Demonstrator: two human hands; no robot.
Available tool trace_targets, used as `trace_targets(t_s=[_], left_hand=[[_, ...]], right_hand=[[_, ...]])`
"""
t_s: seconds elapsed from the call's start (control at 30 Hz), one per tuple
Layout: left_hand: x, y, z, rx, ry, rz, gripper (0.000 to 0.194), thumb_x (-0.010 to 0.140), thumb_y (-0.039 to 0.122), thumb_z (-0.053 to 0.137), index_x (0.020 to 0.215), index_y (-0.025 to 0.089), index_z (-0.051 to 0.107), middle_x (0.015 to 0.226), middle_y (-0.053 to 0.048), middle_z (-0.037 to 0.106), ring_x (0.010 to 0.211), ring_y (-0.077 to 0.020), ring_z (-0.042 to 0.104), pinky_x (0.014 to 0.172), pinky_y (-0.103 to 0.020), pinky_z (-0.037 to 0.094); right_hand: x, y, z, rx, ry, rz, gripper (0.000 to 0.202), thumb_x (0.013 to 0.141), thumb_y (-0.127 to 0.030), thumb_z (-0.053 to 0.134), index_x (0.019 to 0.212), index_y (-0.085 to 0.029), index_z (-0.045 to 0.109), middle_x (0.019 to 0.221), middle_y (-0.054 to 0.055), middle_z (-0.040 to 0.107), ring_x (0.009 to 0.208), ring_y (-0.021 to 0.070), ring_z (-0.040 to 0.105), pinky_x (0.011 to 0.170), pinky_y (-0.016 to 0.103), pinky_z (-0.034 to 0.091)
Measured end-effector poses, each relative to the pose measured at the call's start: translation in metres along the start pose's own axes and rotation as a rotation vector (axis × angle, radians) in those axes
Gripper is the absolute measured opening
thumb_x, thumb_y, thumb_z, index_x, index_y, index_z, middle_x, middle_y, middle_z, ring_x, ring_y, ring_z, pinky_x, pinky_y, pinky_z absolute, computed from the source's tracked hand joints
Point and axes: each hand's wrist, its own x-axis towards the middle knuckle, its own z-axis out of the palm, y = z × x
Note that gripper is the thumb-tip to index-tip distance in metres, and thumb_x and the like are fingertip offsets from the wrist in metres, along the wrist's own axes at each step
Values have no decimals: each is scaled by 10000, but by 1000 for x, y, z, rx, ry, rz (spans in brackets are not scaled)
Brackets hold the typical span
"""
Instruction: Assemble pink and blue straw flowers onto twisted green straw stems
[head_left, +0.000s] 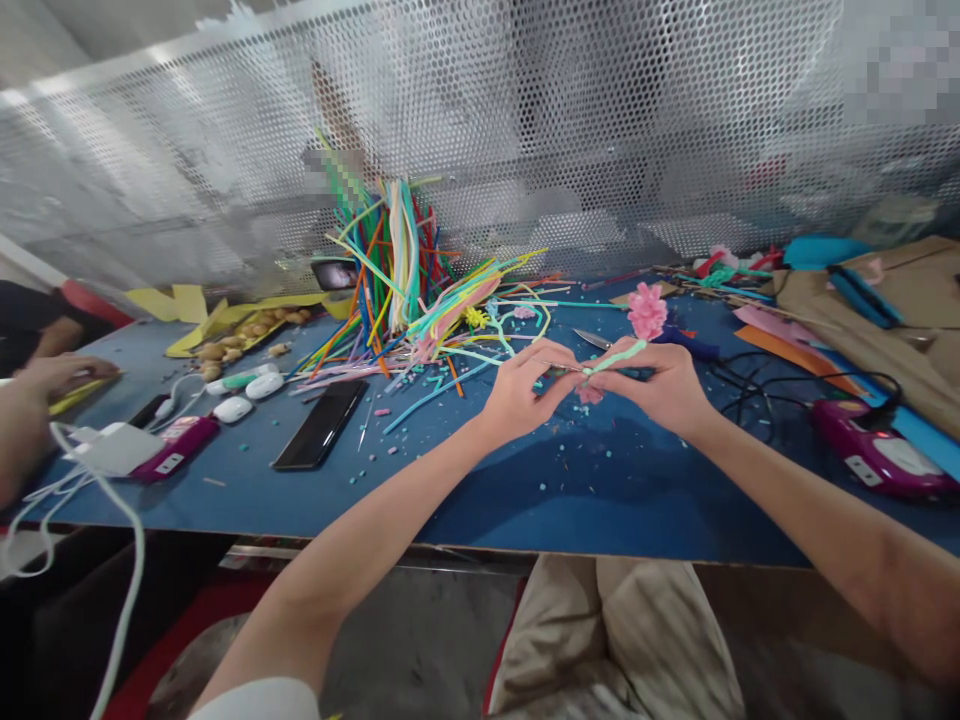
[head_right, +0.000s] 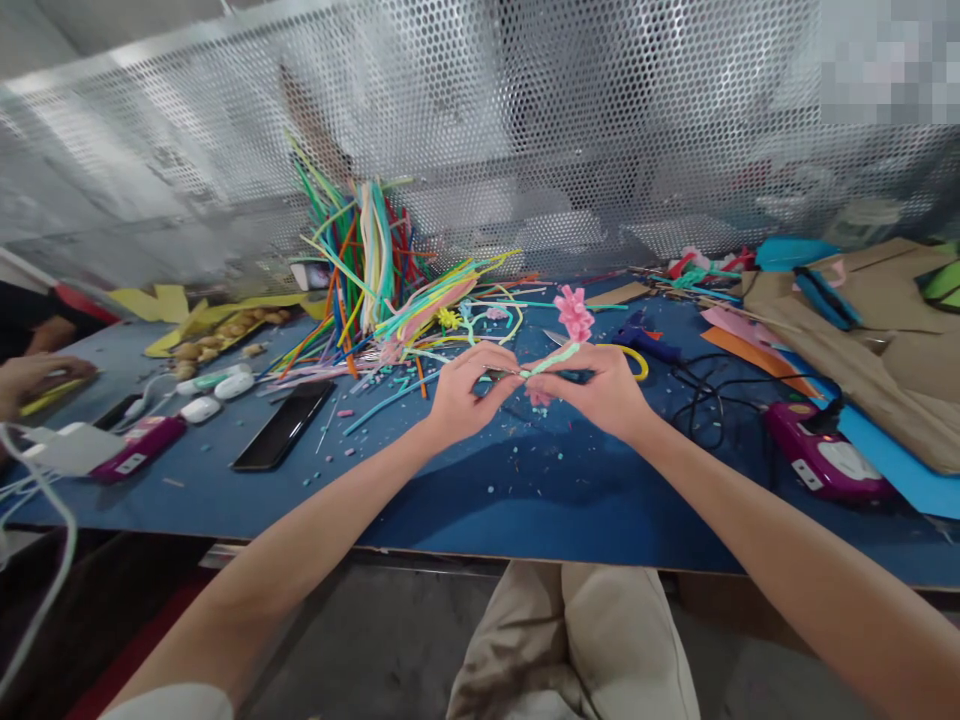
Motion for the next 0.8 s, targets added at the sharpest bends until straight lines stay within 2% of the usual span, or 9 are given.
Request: trace_targets(t_s=[0.1,0.23,0.4,0.5,0.67,0.8], left_hand=[[-1,1,1,13,8,-66,66,918,176,663,980,159,653,934,-76,713,890,-143,676,713,-239,545],[-1,3,2,89,16,-135,67,925,211,663,976,168,672,895,-48,721,778,-113,658,690,-227,531],[-1,6,3,110,36,-134,51,924,189,662,967,166,676,899,-38,724,769,-96,658,672,-199,529],[-1,7,3,122,39,-106,52,923,193,663,967,167,673,903,-39,725,755,-95,653,649,-199,526],[-2,8,5,214,-36,-135,87,943,236,637,983,169,674,910,-41,730,749,-100,652,657,-214,508],[-3,11,4,353,-125,-169,116,959,274,616,1011,197,686,895,-1,727,717,-82,648,638,-210,464]], right_hand=[[-1,1,3,77,63,73,49,807,-344,793,834,-318,824,816,-3,791,725,213,735,700,366,595],[-1,5,4,126,128,145,24,786,-302,808,803,-311,822,817,-8,794,750,213,742,716,357,598],[-1,7,6,194,144,207,60,762,-335,828,815,-308,824,873,-3,802,828,223,747,762,365,595],[-1,5,7,193,147,231,55,763,-353,828,799,-312,821,833,-3,797,780,213,736,723,357,583],[0,2,4,-14,179,138,106,795,-355,796,713,-288,802,702,1,759,667,207,704,667,372,558],[2,8,-3,-290,215,47,129,842,-364,751,755,-290,811,705,15,756,746,233,697,794,434,537]])
